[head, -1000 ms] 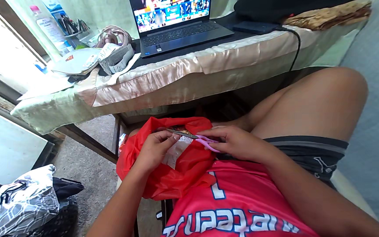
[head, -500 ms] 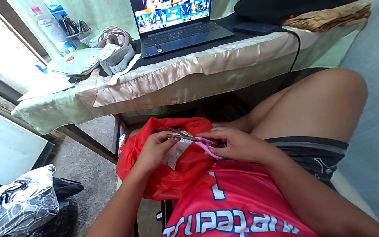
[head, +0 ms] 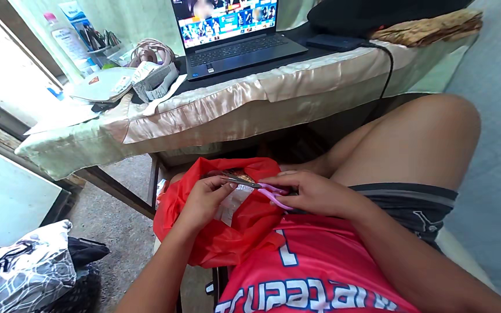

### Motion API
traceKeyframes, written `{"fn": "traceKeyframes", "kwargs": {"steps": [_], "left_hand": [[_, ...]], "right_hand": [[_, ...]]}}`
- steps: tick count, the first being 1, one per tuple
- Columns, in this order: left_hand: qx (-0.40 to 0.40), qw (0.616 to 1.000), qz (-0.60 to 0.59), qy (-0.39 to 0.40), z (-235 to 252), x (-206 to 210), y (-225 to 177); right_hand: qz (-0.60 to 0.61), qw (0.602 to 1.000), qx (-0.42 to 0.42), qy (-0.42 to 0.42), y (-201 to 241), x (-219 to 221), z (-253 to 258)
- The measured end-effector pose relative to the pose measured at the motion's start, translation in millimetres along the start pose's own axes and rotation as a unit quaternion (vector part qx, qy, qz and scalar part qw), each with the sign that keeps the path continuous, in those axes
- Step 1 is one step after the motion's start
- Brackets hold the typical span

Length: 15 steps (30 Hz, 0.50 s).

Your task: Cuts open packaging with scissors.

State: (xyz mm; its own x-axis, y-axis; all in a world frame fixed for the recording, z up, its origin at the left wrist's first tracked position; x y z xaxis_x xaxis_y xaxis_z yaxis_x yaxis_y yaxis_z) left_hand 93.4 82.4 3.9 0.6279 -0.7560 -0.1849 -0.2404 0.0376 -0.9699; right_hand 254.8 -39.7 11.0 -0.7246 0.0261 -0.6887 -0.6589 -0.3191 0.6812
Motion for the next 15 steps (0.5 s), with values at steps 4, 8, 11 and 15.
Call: {"fn": "traceKeyframes", "kwargs": {"steps": [4,8,11,15], "left_hand": [[-0.003,1.000,0.001,0.000,-0.3,0.3,0.1],[-0.005,1.000,0.007,0.004,-0.6,1.3,0.0],[-0.002,1.000,0.007,0.005,-0.3,1.8,0.1],[0.000,1.000,0.005,-0.001,-1.0,1.5,-0.6]], "right_hand": [[0.000,1.000,0.002,-0.007,-0.5,-2.0,0.8],[-0.005,1.000,0.015,-0.013,-2.6,-3.8,0.4],[0.001,1.000,0.016,-0.001,-2.2,-2.7,-0.2],[0.001,1.000,-0.001,0.009,2.1,0.3,-0.2]]}}
Point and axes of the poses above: each hand's wrist, its own z-axis towards the middle knuckle, its own x-axis out of the palm, y = z × x, the point moved 10 cm from there along z, towards the middle knuckle, and after that the axes turned 13 degrees about -x, right-handed, at the moved point
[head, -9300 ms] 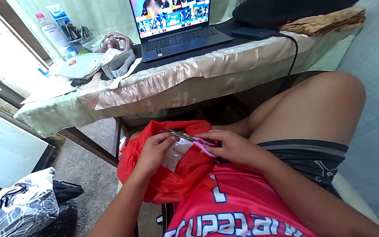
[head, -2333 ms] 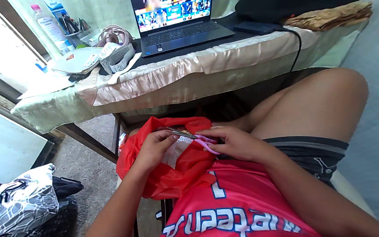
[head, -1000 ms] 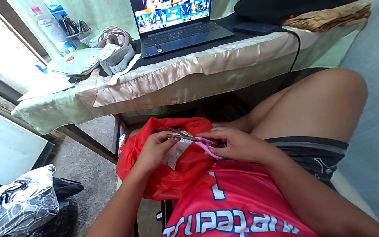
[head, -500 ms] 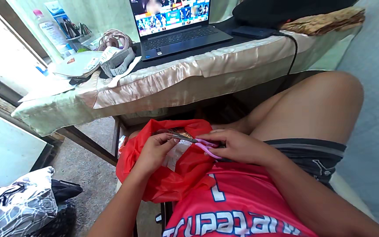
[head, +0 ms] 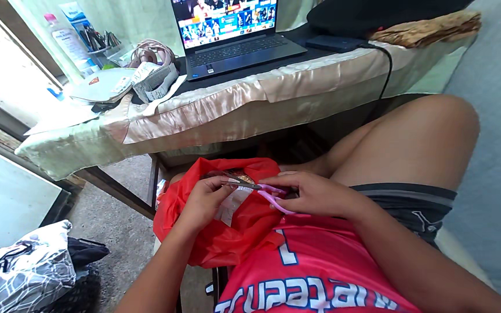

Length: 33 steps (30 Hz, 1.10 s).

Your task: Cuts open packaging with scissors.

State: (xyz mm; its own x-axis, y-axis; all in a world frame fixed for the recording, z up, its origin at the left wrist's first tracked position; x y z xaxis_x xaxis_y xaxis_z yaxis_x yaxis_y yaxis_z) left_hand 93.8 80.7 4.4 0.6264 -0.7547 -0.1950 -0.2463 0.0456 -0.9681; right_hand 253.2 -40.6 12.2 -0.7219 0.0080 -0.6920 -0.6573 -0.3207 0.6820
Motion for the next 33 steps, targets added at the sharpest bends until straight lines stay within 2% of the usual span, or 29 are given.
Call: {"fn": "traceKeyframes", "kwargs": {"steps": [16,23,33], "left_hand": [[0.001,1.000,0.019,0.004,-0.4,0.4,-0.7],[0.003,1.000,0.009,0.000,0.6,-0.8,-0.3],[-0.001,1.000,0.013,-0.006,1.3,-2.5,0.6]], "right_hand": [[-0.006,1.000,0.014,-0.027,-4.9,-4.0,-0.7],[0.017,1.000,-0.006,-0.017,-0.5,2.1,-0.9],[-0.014,0.999,-0.001,-0.031,0.4,-1.4,-0.7]]}}
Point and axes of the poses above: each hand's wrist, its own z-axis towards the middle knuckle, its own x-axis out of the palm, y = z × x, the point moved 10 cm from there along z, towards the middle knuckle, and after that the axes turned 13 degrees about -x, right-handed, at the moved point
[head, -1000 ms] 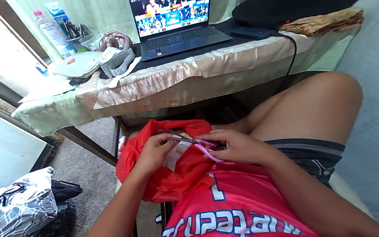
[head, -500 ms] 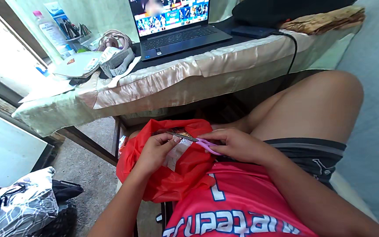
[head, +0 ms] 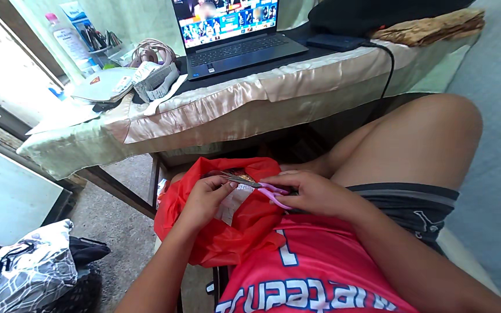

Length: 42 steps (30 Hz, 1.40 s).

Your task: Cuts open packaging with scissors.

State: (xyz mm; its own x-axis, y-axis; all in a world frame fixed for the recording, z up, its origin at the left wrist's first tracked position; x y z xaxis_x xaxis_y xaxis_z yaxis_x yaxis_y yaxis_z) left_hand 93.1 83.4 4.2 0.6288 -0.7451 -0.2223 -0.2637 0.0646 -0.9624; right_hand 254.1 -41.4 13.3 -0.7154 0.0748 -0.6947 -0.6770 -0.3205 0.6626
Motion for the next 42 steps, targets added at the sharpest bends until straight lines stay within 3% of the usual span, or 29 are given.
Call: {"fn": "traceKeyframes", "kwargs": {"steps": [42], "left_hand": [[0.000,1.000,-0.013,-0.004,-0.6,-0.2,-0.5]], "right_hand": [[0.022,1.000,0.003,0.019,0.9,4.1,1.2]]}}
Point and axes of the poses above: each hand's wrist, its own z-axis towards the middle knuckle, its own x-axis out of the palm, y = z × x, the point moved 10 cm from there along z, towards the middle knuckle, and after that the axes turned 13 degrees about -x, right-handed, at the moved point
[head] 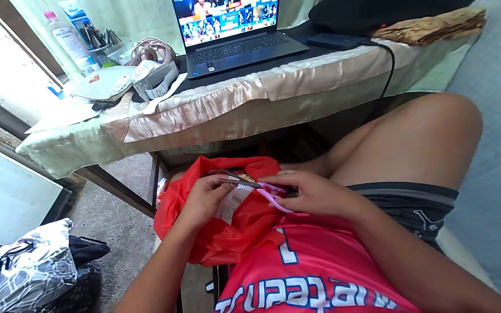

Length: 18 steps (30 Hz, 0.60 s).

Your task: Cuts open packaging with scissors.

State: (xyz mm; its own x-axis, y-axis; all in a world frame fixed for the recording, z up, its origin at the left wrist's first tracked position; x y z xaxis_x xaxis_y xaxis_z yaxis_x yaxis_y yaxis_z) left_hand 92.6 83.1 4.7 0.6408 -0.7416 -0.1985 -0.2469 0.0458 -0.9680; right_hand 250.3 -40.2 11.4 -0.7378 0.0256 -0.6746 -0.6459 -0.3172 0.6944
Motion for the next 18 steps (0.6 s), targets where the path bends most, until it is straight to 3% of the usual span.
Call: {"fn": "traceKeyframes", "kwargs": {"steps": [18], "left_hand": [[-0.001,1.000,0.007,0.007,0.4,1.0,1.0]], "right_hand": [[-0.020,1.000,-0.007,-0.007,-0.7,-2.9,-0.8]]}}
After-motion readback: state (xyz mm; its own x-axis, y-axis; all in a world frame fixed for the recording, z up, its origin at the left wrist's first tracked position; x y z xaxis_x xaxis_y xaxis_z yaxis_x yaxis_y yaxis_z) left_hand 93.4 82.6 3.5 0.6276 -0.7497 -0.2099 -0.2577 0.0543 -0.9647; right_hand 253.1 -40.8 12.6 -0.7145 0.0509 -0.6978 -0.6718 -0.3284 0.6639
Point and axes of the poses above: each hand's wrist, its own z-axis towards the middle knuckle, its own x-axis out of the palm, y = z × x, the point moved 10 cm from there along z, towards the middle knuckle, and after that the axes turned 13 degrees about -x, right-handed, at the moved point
